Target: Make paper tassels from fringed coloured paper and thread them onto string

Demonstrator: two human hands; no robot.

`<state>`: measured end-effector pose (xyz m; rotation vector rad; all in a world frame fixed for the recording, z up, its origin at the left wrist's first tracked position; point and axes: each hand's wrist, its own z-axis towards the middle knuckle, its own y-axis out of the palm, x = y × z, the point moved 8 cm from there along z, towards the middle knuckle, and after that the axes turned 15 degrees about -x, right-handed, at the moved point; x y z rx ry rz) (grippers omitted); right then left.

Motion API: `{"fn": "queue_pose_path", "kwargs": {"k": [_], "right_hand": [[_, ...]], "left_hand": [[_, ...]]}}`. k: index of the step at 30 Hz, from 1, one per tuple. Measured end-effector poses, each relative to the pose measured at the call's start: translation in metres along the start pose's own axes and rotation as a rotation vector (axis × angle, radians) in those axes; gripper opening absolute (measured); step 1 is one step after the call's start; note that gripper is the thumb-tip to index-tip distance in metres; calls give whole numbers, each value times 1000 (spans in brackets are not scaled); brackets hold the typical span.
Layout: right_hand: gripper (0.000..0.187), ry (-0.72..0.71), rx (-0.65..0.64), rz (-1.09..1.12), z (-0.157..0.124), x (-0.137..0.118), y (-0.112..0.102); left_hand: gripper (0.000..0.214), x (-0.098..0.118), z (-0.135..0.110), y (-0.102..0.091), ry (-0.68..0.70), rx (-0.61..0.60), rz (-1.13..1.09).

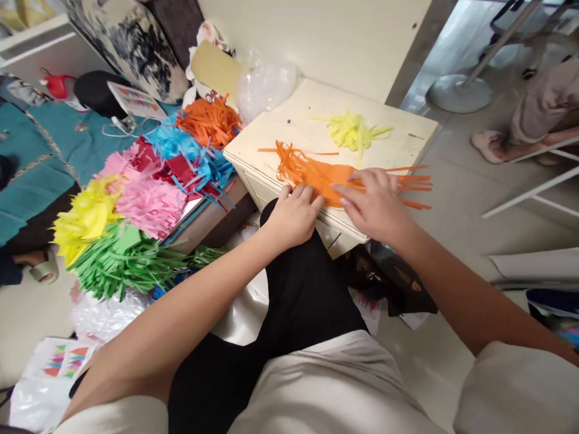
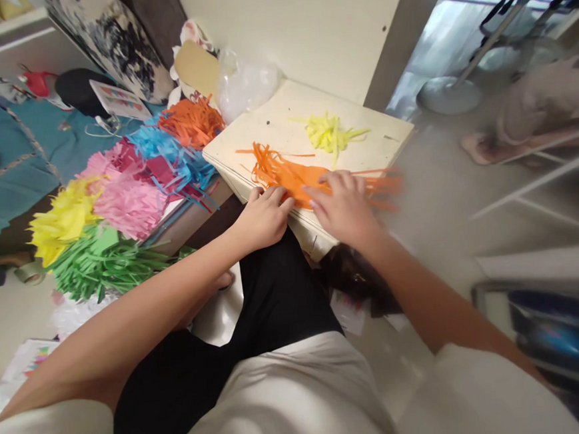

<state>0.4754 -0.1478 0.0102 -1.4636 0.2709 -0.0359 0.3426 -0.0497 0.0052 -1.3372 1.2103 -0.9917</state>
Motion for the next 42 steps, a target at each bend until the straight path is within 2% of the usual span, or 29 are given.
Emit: {"fn": "queue_pose_path", "kwargs": {"k": [2, 4, 6, 9, 12, 14, 16, 17, 18, 20, 22, 24, 26, 28, 34, 38, 42], "right_hand": [[46, -65, -51, -33, 7, -14, 5], [48, -25, -51, -54, 14, -15, 8], [49, 53, -20, -52, 16, -5, 9], [52, 156, 44, -36, 8, 24, 5], [57, 284, 85, -21, -10, 64, -4], [56, 410, 101, -12, -24, 91, -14], [50, 527, 186, -9, -37, 105, -29], [47, 526, 249, 1, -40, 102, -37], [45, 458, 301, 26, -39, 91, -44], [45, 152, 297, 106, -27, 48, -46], [45, -161, 116, 147, -11, -2, -32], [43, -264, -66, 95, 0, -31, -12], [34, -238, -150, 41, 8, -36, 1], [31, -194, -154, 49, 12, -26, 6], [31, -61, -120, 300, 17, 11, 4], [28, 66, -187, 440, 32, 24, 1], [29, 179, -226, 369, 54, 33, 3]], "left_hand": [[47, 0, 1, 0, 2, 3, -9], [51, 0, 1, 0, 0, -5, -19], [53, -1, 1, 0, -10, -20, -21], [52, -2, 0, 0, -25, -21, -21], [48, -4, -1, 0, -24, -8, -46], [47, -5, 0, -1, -6, 0, -69], [48, -8, 3, -3, 18, 2, -102], [49, -10, 5, -4, 21, -3, -122], [49, -12, 7, -4, 20, -10, -140], [44, -17, 12, -6, 5, -28, -159], [37, -21, 15, -9, -4, -36, -151], [33, -25, 17, -10, -1, -37, -139], [32, -30, 16, -10, 2, -34, -136], [30, -36, 14, -10, 2, -22, -147], [21, -50, 11, -13, -32, -11, -284], [23, -57, 19, -16, -90, -27, -352], [21, -68, 34, -11, -175, -68, -427]]}}
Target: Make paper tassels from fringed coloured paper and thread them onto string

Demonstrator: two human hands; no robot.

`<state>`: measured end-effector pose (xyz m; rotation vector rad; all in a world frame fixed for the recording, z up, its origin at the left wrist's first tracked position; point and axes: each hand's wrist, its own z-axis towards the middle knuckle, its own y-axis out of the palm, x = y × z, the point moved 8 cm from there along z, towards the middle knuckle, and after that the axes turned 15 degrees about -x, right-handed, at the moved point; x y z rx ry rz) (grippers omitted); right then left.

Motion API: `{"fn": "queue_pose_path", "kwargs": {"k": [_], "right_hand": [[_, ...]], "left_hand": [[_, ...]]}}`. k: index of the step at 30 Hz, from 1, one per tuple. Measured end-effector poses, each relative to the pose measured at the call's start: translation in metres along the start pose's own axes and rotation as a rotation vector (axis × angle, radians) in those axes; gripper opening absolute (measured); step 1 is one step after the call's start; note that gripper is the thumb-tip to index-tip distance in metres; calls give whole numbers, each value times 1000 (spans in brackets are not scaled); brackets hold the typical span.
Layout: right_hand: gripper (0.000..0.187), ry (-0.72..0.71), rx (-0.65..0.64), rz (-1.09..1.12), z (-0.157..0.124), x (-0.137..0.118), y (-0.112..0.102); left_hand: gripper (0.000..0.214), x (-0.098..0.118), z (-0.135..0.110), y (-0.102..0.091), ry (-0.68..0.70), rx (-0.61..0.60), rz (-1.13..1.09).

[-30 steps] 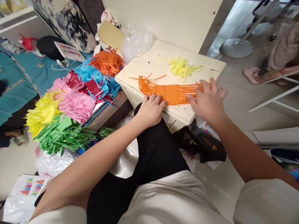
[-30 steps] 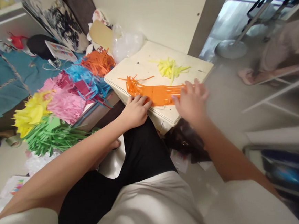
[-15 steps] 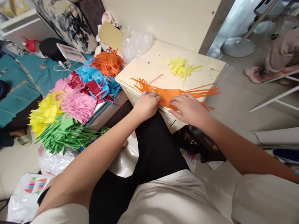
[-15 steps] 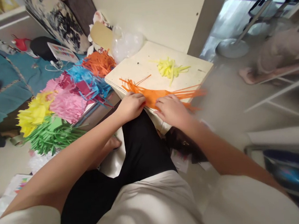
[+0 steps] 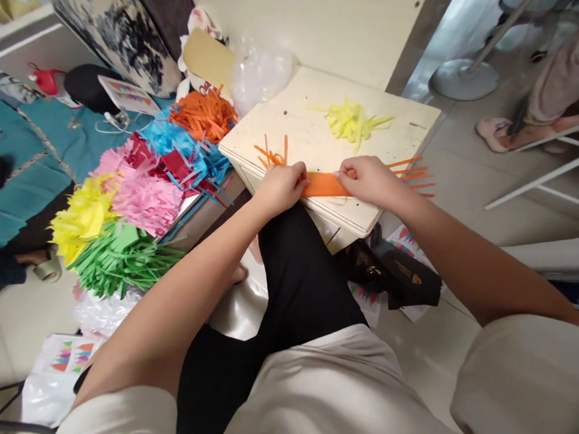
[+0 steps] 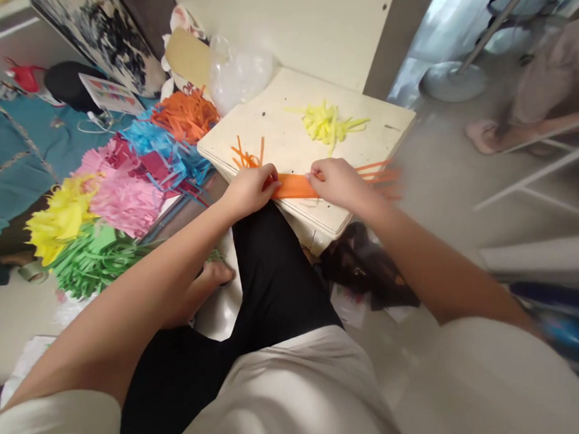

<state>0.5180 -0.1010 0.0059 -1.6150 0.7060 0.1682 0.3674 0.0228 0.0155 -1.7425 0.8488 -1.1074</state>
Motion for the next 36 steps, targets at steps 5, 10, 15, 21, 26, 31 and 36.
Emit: {"fn": "queue_pose_path", "kwargs": {"k": [5, 10, 15, 21, 26, 31, 36], "right_hand": [[23, 64, 42, -166, 8, -1, 6], [25, 75, 50, -270, -2, -3, 13], [30, 70, 33, -374, -5, -4, 18], [25, -74, -21, -338, -8, -8, 24], [24, -145, -56, -331, -10, -10, 26], [27, -88, -25, -390, -9, -11, 17], [28, -213, 58, -452, -6, -18, 11]], "left_hand": [[29, -16, 8, 2, 15, 59, -231], [38, -24, 3, 7, 101, 97, -350], [36, -16, 0, 1, 80, 100, -154], [45, 9, -6, -19, 190, 138, 72], [67, 11, 0, 3, 244, -104, -24], [61, 2, -3, 8, 229, -36, -106], [47, 1, -6, 11, 210, 3, -87]]}}
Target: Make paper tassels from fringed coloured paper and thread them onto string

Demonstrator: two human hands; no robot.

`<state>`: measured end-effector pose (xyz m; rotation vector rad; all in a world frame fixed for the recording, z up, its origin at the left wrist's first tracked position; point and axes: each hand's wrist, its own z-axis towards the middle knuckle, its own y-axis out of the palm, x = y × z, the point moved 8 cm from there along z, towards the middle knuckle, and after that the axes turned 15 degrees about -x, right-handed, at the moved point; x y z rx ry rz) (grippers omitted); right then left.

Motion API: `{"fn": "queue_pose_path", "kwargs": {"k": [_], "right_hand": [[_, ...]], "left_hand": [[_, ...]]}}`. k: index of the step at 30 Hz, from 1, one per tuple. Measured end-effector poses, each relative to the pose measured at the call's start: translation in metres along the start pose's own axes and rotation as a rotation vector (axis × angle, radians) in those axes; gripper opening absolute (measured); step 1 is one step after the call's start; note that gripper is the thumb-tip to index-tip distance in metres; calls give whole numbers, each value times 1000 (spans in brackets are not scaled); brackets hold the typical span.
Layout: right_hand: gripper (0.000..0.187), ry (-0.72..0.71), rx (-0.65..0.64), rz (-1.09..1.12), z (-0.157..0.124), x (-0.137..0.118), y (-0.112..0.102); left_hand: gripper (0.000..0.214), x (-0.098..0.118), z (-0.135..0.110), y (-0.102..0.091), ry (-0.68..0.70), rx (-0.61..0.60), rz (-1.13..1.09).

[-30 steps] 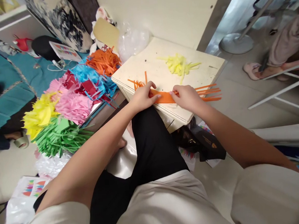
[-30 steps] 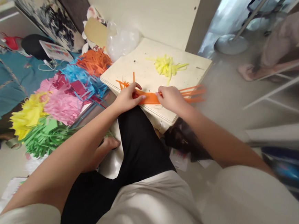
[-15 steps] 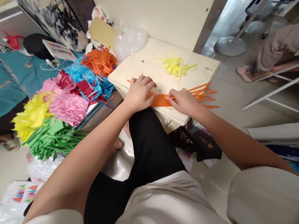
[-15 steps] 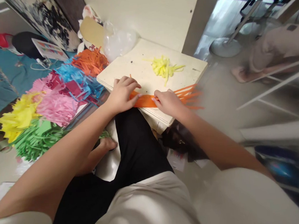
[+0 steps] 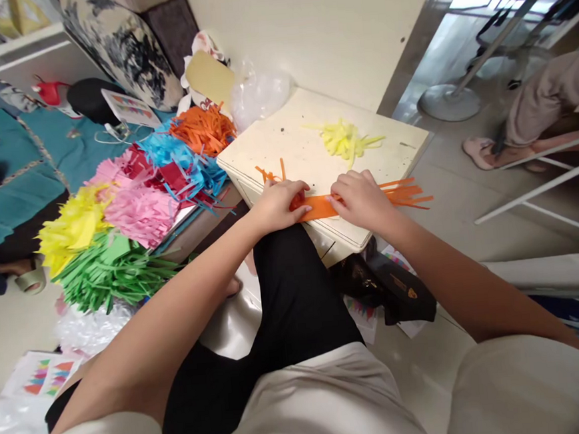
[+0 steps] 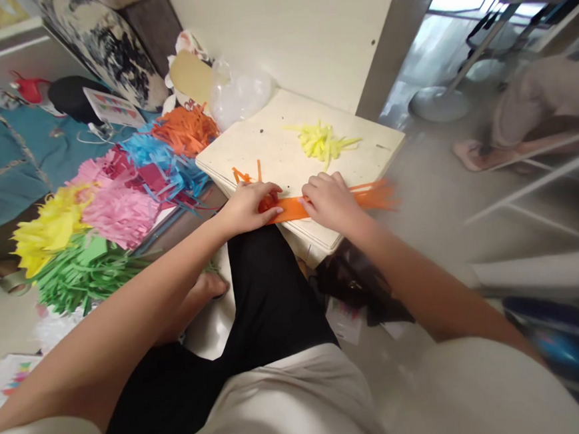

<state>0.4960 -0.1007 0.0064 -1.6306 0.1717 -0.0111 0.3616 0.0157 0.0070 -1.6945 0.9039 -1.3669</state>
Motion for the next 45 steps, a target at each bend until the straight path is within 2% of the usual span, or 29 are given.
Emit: {"fn": "queue_pose_path", "kwargs": {"k": [10, 18, 24, 27, 29, 32, 34, 38, 45], "right_hand": [[20, 58, -13, 162, 4, 11, 14], [16, 93, -8, 156, 6, 14, 17], [15, 102, 2, 137, 6, 13, 18], [15, 99, 8, 129, 5, 13, 18], [16, 93, 12, 124, 5, 12, 18], [16, 100, 15, 115, 4, 11, 17], [15, 114, 15, 114, 4, 10, 16], [16, 151, 18, 102, 2, 10, 15], [24, 215, 22, 38, 4, 14, 11]], "left_hand": [[35, -5, -2, 3, -27, 71, -29], [33, 0, -2, 4, -56, 54, 15], [34, 7, -3, 2, 5, 44, 96], [37, 23, -10, 4, -10, 49, 219], [44, 47, -18, 10, 6, 81, 302], [55, 86, -25, 34, 51, 60, 361], [67, 99, -25, 51, 20, 12, 366], [75, 91, -20, 69, -72, -48, 356], [80, 73, -11, 67, -84, -98, 374]]}}
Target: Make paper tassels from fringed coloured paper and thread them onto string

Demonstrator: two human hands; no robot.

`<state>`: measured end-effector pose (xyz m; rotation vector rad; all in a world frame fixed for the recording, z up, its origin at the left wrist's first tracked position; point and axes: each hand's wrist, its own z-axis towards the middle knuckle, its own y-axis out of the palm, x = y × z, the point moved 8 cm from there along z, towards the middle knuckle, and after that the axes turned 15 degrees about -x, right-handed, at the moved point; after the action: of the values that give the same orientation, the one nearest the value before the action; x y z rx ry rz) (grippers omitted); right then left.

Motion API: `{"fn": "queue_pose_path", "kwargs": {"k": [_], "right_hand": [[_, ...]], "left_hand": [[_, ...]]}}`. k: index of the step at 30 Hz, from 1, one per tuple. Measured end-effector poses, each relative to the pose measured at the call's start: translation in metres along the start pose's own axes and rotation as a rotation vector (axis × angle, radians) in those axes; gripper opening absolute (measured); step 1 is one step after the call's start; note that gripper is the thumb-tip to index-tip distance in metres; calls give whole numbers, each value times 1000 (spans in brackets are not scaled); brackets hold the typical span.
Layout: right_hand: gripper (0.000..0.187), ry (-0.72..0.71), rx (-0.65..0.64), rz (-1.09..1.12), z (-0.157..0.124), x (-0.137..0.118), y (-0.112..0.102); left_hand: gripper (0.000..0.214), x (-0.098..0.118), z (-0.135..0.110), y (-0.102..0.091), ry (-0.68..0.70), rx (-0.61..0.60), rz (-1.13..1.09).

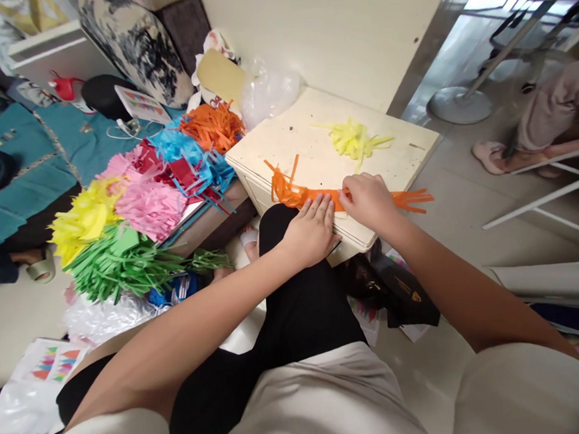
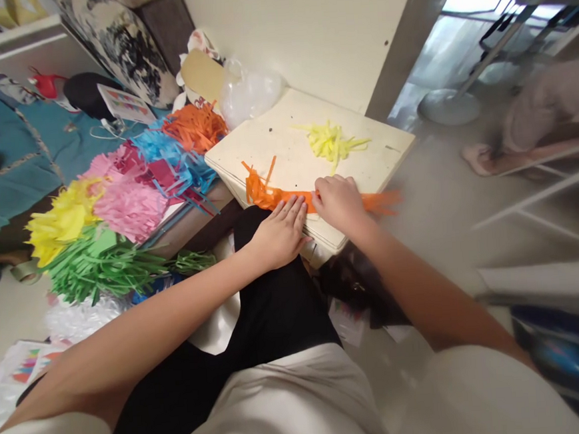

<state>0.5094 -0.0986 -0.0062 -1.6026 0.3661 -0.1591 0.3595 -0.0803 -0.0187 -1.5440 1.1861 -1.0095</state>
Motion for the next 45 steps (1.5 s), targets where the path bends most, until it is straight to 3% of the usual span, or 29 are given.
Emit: {"fn": "queue_pose_path", "kwargs": {"k": [4, 6, 9, 13, 20, 34, 39, 45], "right_hand": [[39, 26, 143, 23, -18, -4, -18], [47, -27, 188, 34, -34, -15, -22], [51, -162, 131, 18, -55, -37, -10], [54, -172, 82, 14, -67, -44, 7], [55, -102, 83, -5, -70, -34, 10], [51, -102, 117, -32, -65, -32, 8], [41, -145, 102, -49, -57, -33, -4], [38, -154, 142, -99, -58, -42, -3]], "left_hand": [[81, -3, 6, 0, 18, -5, 0], [80, -7, 9, 1, 29, 1, -4], [79, -13, 12, 3, 49, 1, -22], [82, -16, 14, 4, 65, -23, -19], [77, -20, 7, -5, -36, -77, 34], [72, -30, 10, -16, -75, 2, 38], [58, -41, 8, -23, -64, 35, 1], [37, -45, 0, -28, -65, 136, -63]]}}
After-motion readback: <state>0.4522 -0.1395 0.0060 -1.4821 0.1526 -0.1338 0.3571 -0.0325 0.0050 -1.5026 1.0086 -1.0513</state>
